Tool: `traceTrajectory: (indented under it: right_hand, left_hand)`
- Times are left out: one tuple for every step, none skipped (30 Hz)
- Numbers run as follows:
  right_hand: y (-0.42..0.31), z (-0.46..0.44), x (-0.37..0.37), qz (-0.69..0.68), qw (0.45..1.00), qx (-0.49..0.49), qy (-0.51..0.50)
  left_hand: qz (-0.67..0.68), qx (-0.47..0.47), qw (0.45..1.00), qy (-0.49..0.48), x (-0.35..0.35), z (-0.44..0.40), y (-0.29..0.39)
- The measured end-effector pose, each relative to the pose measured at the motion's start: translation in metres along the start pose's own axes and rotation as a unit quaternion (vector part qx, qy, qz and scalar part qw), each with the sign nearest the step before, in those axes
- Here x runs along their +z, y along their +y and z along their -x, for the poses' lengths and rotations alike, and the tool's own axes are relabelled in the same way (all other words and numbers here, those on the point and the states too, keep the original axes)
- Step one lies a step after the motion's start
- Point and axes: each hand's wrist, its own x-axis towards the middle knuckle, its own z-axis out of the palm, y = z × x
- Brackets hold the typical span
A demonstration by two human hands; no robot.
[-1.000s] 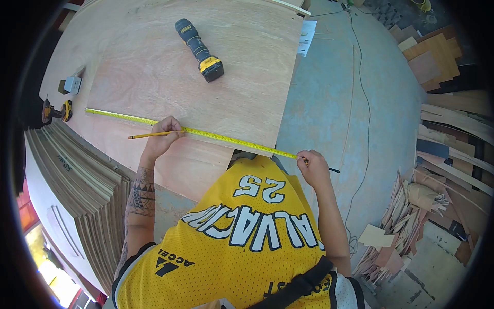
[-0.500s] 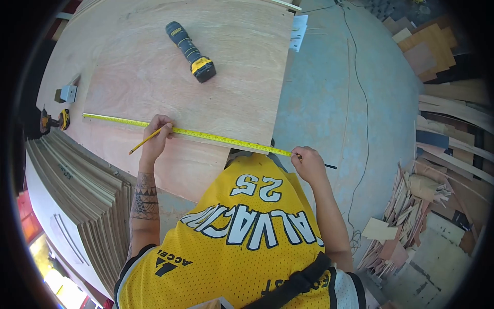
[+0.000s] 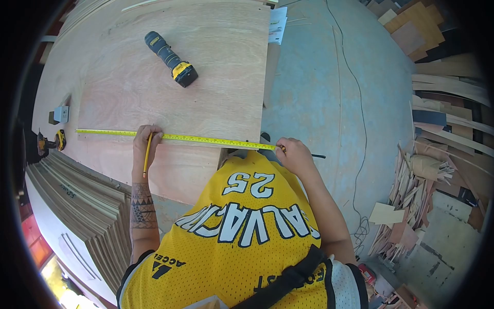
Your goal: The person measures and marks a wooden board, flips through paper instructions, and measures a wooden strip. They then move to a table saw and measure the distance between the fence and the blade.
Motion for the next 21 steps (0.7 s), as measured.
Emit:
traceTrajectory:
  right_hand:
    - [-0.001,-0.001,-0.002,-0.001,1.000,0.001,0.003]
    - [-0.003,-0.001,-0.003,-0.002,1.000,0.003,-0.010]
    - [-0.007,-0.001,-0.004,-0.004,1.000,0.004,-0.023]
    - [-0.009,-0.001,-0.005,-0.006,1.000,0.004,-0.021]
    - [-0.011,-0.002,-0.005,-0.007,1.000,0.004,-0.016]
    - [-0.011,-0.002,-0.004,-0.007,1.000,0.005,-0.011]
    - [-0.008,-0.003,-0.004,-0.009,1.000,0.006,-0.009]
    - [-0.005,-0.005,-0.002,-0.006,1.000,-0.011,-0.017]
    - [-0.008,-0.006,-0.005,-0.003,0.999,-0.028,-0.024]
    - [-0.012,-0.005,-0.008,-0.006,0.999,-0.025,-0.022]
    - [-0.016,-0.006,-0.012,-0.031,0.998,0.011,-0.056]
    - [-0.021,-0.006,-0.014,-0.057,0.993,0.046,-0.090]
    - [-0.023,-0.007,-0.013,-0.060,0.993,0.046,-0.088]
    - [-0.023,-0.007,-0.011,-0.063,0.992,0.046,-0.096]
    - [-0.024,-0.007,-0.008,-0.067,0.991,0.045,-0.105]
    - [-0.025,-0.008,-0.005,-0.069,0.991,0.044,-0.103]
    - [-0.022,-0.010,0.000,-0.072,0.993,0.027,-0.094]
    - [-0.024,-0.011,0.002,-0.075,0.993,0.010,-0.085]
    - [-0.026,-0.012,0.004,-0.078,0.993,0.010,-0.084]
    - [-0.028,-0.014,0.006,-0.069,0.995,0.001,-0.069]
    - [-0.030,-0.016,0.007,-0.059,0.997,-0.007,-0.054]
  left_hand:
    - [0.000,0.003,1.000,-0.001,-0.001,-0.001,0.000]
    - [-0.008,-0.001,1.000,-0.004,-0.001,-0.001,0.000]
    - [-0.016,-0.006,1.000,-0.007,-0.003,0.000,-0.001]
    - [-0.018,-0.004,1.000,-0.008,-0.003,-0.001,-0.001]
    - [-0.024,0.008,1.000,-0.005,-0.003,-0.001,-0.002]
    - [-0.029,0.019,0.999,-0.004,-0.003,-0.001,-0.003]
    - [-0.030,0.022,0.999,-0.006,-0.002,-0.001,-0.003]
    - [-0.030,0.017,0.999,-0.008,-0.002,-0.001,-0.004]
    - [-0.031,0.013,0.999,-0.010,-0.001,-0.001,-0.004]
    - [-0.031,0.017,0.999,-0.013,-0.001,0.000,-0.004]
    - [-0.030,0.017,0.999,-0.007,0.000,0.001,-0.003]
    - [-0.030,0.018,0.999,-0.001,0.000,0.001,-0.003]
    - [-0.031,0.021,0.999,-0.003,0.000,0.001,-0.003]
    - [-0.025,0.013,1.000,-0.007,0.001,0.001,-0.003]
    - [-0.018,0.005,1.000,-0.011,0.001,0.001,-0.003]
    - [-0.021,0.008,1.000,-0.012,0.000,0.001,-0.003]
    - [-0.022,0.003,1.000,-0.012,0.002,0.001,-0.003]
    - [-0.024,-0.002,1.000,-0.013,0.002,0.001,-0.004]
    - [-0.026,0.000,1.000,-0.014,0.002,0.002,-0.006]
    - [-0.015,-0.010,1.000,-0.012,0.003,0.003,-0.008]
    - [-0.002,-0.019,1.000,-0.010,0.003,0.002,-0.009]
